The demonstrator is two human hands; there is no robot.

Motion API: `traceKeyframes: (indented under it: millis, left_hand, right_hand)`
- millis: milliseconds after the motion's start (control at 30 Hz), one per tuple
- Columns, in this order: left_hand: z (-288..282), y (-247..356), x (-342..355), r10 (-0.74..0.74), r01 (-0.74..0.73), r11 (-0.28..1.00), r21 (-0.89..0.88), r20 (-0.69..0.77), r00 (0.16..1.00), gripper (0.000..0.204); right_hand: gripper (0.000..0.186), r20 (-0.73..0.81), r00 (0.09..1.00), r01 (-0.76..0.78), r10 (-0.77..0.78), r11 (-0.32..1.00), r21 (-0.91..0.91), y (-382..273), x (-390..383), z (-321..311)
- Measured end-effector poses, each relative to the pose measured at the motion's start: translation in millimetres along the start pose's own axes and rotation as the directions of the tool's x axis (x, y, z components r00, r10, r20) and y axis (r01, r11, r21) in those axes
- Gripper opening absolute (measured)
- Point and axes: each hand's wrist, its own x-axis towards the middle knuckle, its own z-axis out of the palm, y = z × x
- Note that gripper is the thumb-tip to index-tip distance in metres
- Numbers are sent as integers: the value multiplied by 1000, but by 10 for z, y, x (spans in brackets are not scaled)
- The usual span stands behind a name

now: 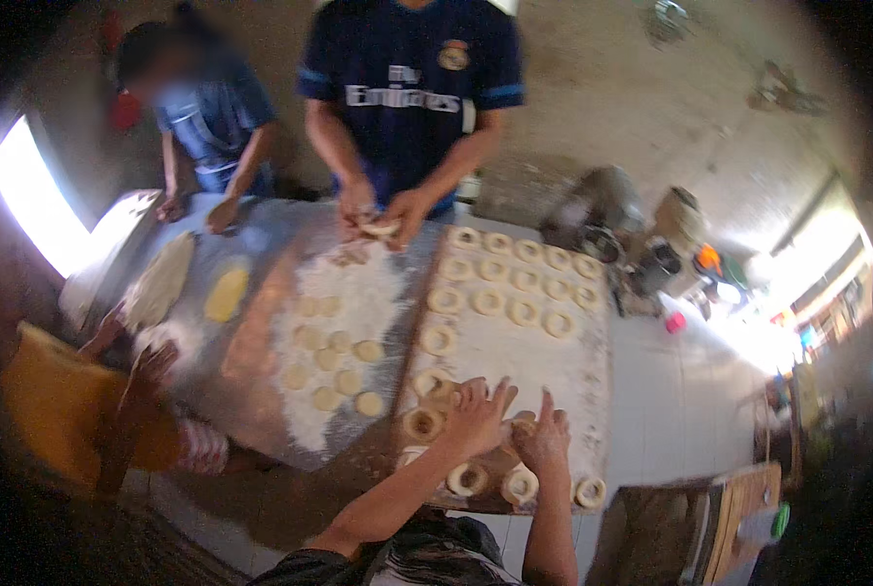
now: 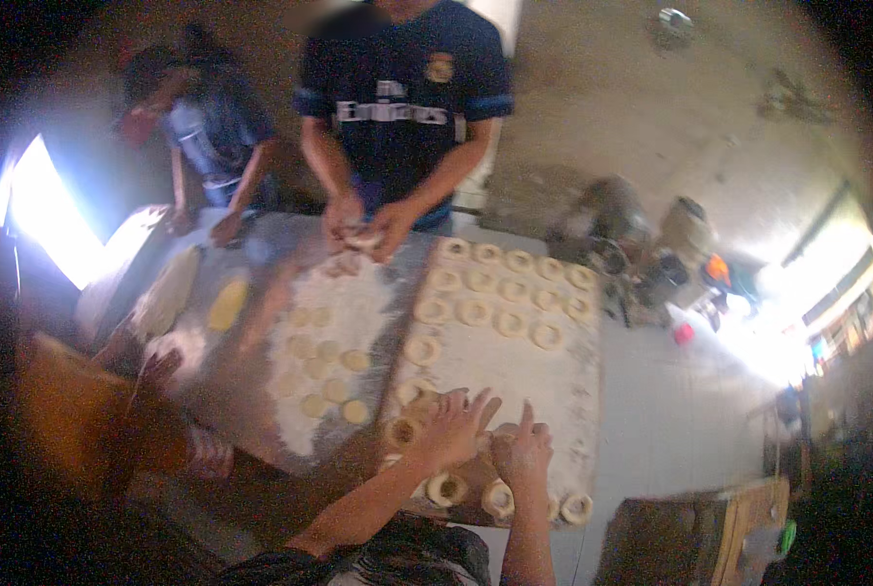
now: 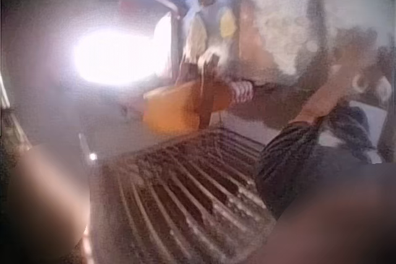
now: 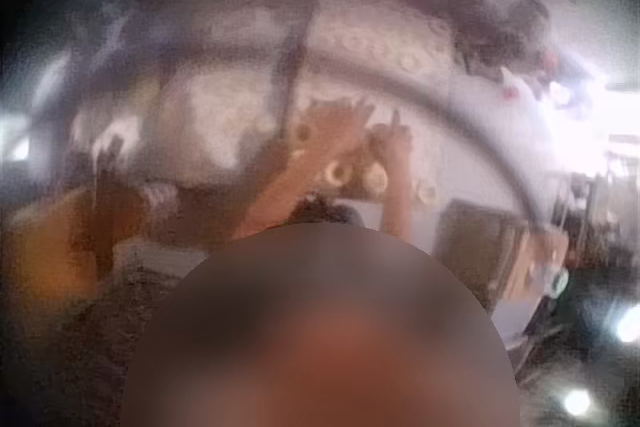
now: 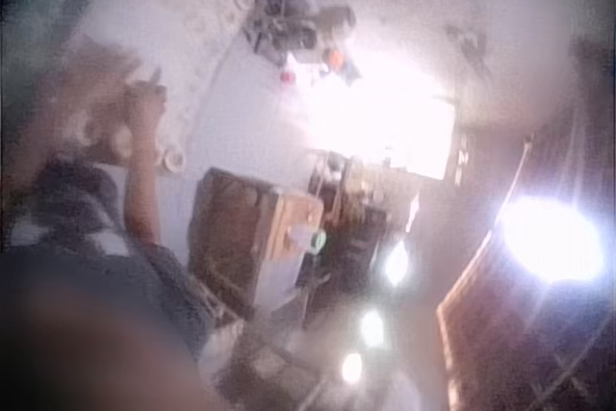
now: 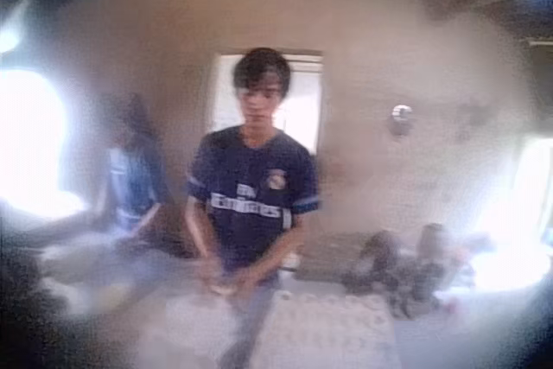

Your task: The person shapes small dough balls into ring shapes by hand and places them on a wooden board. They then carry the board to a multi-tiered rack and place it among other boards of dough.

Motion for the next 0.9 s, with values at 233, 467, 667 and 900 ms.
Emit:
traceKeyframes:
  millis: [233,467,667,900]
  left_hand:
    - [-541,-1407,-611,-427,335,850,-406,-159,890,45]
    - [-1195,-2056,-1136,-603,546,723,-423,-3,798,48]
    - [-1272,-2448,-1007,-298,31,806,-591,-360,884,34]
    - [-1596,-2430,-786,-176,-35,844,-535,-337,925,36]
  right_hand:
    - [36,250,791,507,-559,827,243,-1533,590,1038]
    - [28,345,736,564,-583,809,164,-2381,573,1792]
    - [37,312,817,243,-485,780,576,-2565,369,1222]
    - [40,-254,875,473,-413,843,256,-2797,575,1574]
